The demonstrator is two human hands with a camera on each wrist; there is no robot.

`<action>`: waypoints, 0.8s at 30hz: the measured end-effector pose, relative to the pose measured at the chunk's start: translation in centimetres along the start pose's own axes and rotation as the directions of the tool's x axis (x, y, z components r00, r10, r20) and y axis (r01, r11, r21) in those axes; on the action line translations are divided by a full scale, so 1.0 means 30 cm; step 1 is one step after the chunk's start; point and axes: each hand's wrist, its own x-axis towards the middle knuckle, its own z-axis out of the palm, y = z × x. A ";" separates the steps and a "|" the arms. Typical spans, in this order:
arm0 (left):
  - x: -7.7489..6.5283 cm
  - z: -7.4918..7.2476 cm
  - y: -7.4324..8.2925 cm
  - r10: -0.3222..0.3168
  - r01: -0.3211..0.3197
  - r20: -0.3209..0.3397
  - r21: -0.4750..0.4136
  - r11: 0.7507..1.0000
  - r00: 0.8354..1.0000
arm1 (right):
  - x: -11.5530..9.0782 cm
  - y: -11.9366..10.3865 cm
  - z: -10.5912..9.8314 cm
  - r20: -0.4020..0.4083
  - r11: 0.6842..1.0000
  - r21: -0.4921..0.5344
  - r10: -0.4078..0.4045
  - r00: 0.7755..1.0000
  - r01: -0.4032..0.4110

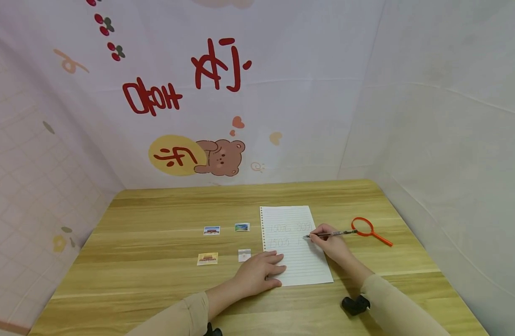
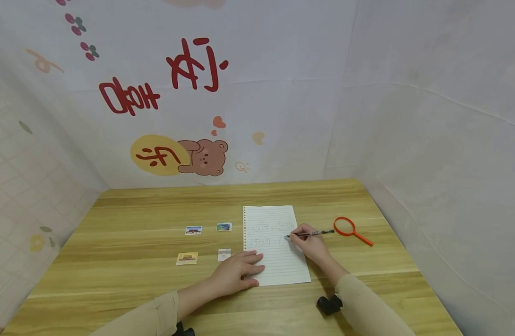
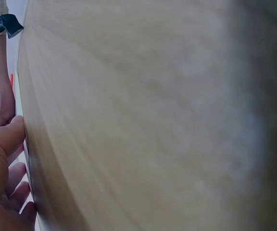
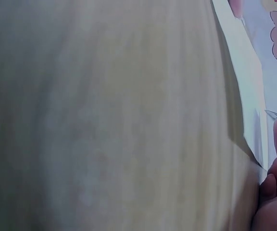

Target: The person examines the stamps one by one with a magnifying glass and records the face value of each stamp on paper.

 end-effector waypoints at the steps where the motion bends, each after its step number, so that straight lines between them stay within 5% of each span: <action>1: 0.000 0.000 0.000 0.000 0.000 -0.001 0.000 1.000 1.000 | 0.000 0.000 0.001 0.000 1.000 -0.005 -0.005 1.000 0.005; 24: -0.001 0.012 -0.008 0.027 -0.026 -0.021 0.023 0.999 0.999 | -0.011 0.006 -0.008 0.053 0.998 -0.053 -0.027 0.998 0.029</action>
